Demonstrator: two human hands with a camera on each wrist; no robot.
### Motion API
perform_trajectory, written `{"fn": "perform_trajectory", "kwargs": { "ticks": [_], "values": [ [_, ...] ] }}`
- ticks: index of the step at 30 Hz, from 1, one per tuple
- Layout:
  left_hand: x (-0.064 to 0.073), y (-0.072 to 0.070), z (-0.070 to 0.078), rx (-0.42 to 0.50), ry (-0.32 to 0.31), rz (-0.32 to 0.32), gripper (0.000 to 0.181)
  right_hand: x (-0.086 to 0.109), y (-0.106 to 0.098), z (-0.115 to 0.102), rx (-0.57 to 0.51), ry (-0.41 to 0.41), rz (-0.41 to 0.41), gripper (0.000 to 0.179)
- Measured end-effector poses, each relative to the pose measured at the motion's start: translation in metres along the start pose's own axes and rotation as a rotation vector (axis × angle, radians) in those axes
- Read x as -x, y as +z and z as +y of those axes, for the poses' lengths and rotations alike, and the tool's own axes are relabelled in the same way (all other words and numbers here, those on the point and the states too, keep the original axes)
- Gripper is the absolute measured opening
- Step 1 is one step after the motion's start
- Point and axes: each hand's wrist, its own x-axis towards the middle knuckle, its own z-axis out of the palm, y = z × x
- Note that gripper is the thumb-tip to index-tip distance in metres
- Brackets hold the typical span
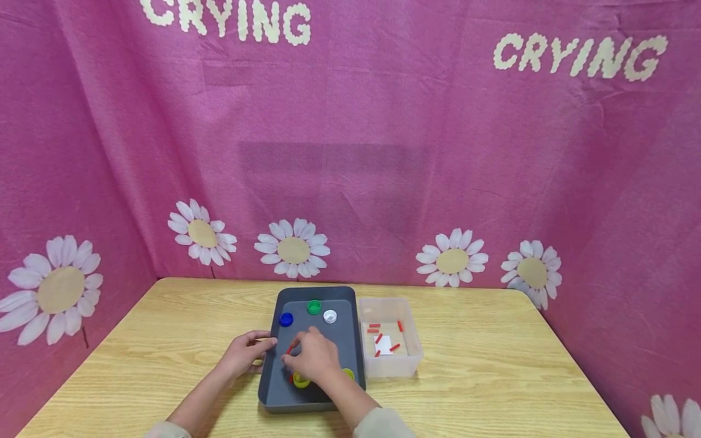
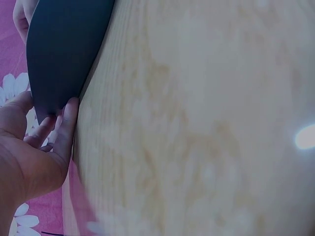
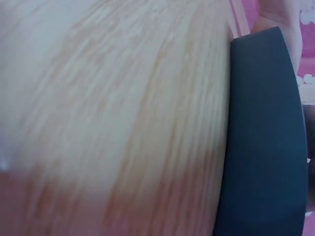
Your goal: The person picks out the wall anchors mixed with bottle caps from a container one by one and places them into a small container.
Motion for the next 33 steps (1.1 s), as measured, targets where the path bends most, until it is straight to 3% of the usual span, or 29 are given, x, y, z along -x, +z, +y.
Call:
{"fn": "perform_trajectory", "kwargs": {
  "ticks": [21, 33],
  "values": [
    [-0.002, 0.002, -0.003, -0.018, 0.014, 0.016, 0.042, 0.003, -0.026, 0.015, -0.183, 0.018, 0.077, 0.027],
    [-0.002, 0.002, -0.003, -0.026, 0.005, 0.003, 0.044, 0.002, -0.039, 0.027, -0.228, 0.028, 0.175, 0.026]
  ]
}}
